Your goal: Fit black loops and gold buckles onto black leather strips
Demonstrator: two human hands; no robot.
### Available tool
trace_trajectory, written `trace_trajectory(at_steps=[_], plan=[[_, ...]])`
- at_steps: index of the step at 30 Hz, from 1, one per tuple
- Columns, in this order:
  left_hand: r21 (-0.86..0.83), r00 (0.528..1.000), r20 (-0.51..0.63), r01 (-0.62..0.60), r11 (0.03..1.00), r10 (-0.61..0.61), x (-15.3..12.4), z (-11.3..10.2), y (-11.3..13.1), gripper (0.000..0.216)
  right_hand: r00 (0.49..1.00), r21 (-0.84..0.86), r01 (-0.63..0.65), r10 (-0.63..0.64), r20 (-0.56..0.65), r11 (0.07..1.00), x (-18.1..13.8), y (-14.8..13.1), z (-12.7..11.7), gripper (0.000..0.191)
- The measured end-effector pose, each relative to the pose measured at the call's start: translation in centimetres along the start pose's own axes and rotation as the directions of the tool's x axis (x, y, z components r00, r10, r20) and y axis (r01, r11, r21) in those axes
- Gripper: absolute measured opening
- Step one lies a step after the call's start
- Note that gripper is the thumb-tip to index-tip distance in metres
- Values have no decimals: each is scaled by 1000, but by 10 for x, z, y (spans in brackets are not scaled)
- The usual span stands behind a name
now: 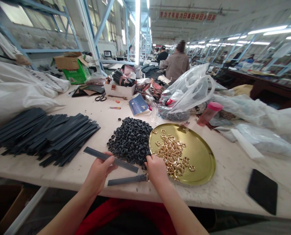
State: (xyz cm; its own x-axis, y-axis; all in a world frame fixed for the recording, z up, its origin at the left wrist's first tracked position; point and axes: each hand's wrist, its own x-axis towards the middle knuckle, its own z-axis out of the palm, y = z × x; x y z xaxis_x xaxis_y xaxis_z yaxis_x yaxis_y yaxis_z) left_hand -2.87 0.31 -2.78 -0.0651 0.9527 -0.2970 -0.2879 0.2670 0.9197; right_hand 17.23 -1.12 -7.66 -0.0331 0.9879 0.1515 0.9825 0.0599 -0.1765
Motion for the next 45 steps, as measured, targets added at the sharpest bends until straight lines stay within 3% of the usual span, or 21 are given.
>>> trace_trajectory(at_steps=[4,6,7,8,10,12,13,15,17,20,23,25,27,31,36,40,42,45], plan=[[4,998,-23,-63,998,63,3,-3,-3,30,1000,45,-15,15,2,999,4,-2,4,13],[-14,997,-35,-68,998,68,3,-3,-3,30,998,210,-55,62,-28,976,2,0,1,18],[-30,997,-41,-67,997,66,3,-2,-3,31,993,373,-98,115,-24,923,0,0,-1,19],[-50,997,-47,-66,997,63,3,-1,-3,31,984,569,-156,177,18,807,-2,-1,-4,21],[-87,996,-52,-70,994,65,3,3,-4,31,948,875,-290,244,206,387,-6,-6,-9,25],[-98,995,-60,-84,992,78,3,8,-6,30,889,912,-410,212,406,-27,-10,-14,-14,27],[-89,994,-66,-94,992,89,3,10,-8,29,860,877,-447,186,475,-178,-11,-18,-16,28],[-50,991,-70,-115,992,112,3,12,-12,28,819,798,-478,141,555,-367,-13,-24,-21,33],[-14,990,-64,-131,991,129,2,14,-16,28,815,756,-475,98,570,-449,-13,-27,-26,35],[56,994,2,-110,992,110,-3,16,-20,27,845,782,-447,81,529,-434,-15,-29,-28,32],[206,986,160,-87,975,54,-9,20,-22,25,869,835,-423,102,484,-353,-17,-31,-25,37],[324,969,241,-138,936,60,-12,22,-24,22,881,866,-396,140,452,-304,-20,-34,-22,38],[440,957,255,-241,865,137,-15,23,-26,17,885,878,-371,169,433,-303,-22,-36,-21,35],[590,918,230,-397,704,324,-21,24,-26,12,880,839,-348,163,447,-419,-27,-38,-23,35],[598,895,220,-438,671,388,-32,29,-26,6,878,871,-292,250,408,-395,-31,-40,-20,33],[560,901,260,-434,705,348,-36,27,-37,8,892,939,-216,337,301,-267,-35,-41,-17,31],[533,887,286,-462,709,363,-36,26,-44,8,907,951,-204,320,273,-232,-37,-44,-17,30],[441,881,322,-463,769,347,-36,26,-48,10,922,928,-236,235,308,-288,-39,-48,-19,30]])
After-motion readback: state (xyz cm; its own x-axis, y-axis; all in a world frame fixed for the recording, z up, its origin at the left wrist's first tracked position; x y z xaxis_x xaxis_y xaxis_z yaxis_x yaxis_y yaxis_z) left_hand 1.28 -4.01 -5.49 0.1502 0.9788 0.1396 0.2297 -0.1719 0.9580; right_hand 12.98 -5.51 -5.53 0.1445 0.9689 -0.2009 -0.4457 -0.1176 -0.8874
